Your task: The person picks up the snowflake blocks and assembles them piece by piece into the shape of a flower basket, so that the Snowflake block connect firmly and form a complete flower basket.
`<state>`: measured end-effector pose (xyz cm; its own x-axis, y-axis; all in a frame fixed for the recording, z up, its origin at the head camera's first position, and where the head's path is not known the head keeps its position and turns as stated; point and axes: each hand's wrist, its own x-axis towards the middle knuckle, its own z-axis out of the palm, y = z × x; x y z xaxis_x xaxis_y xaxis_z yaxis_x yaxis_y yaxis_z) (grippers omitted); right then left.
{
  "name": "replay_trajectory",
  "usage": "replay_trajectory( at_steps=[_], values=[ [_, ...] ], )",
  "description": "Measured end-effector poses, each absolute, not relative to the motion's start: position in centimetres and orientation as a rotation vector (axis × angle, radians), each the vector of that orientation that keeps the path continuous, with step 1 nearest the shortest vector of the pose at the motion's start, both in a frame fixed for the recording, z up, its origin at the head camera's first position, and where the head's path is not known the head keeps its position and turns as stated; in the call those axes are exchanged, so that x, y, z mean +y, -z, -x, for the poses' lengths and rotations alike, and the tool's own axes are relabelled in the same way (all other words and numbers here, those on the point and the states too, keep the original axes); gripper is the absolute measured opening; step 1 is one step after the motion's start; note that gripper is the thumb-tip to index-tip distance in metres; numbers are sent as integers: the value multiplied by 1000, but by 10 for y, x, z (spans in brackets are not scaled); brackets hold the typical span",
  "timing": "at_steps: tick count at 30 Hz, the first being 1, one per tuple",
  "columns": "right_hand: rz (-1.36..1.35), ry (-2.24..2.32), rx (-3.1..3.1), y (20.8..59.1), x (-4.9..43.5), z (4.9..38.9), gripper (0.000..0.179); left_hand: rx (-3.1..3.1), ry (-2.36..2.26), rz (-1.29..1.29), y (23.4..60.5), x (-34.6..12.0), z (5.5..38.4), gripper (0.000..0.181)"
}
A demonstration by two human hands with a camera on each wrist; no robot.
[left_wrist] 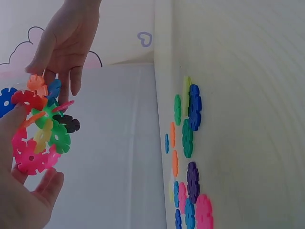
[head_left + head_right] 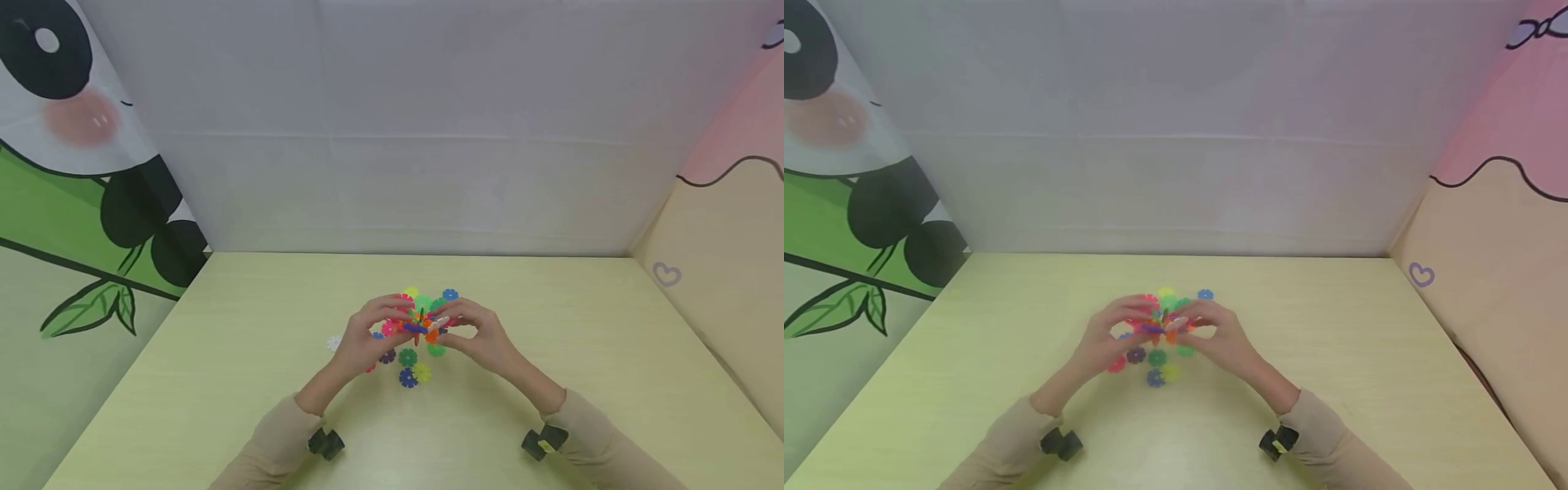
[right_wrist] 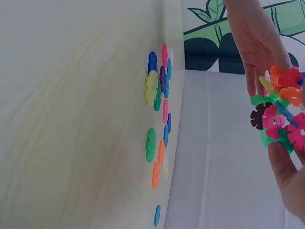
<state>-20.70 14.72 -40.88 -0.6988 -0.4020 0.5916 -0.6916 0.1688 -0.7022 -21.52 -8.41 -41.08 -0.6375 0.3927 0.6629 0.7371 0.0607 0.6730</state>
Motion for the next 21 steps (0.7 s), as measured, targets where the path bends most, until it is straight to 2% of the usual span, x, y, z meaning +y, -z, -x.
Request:
replay_trajectory(
  at_steps=[5, 9, 13, 17, 21],
  values=[
    [-1103, -1242, -2162, 410, 149, 208, 57, -2025, 1744, 1091, 408, -82, 214, 26],
    [-1118, -1087, -2075, 410, 148, 211, 52, -2052, 1880, 1043, 407, -78, 212, 23],
    [-1152, -1105, -2058, 409, 149, 212, 47, -2162, 1826, 970, 404, -77, 208, 25],
    [-1097, -1333, -2150, 410, 151, 209, 49, -2306, 1753, 899, 398, -77, 203, 41],
    [-956, -1604, -2235, 408, 148, 205, 54, -2330, 1886, 876, 396, -76, 201, 59]
  ],
)
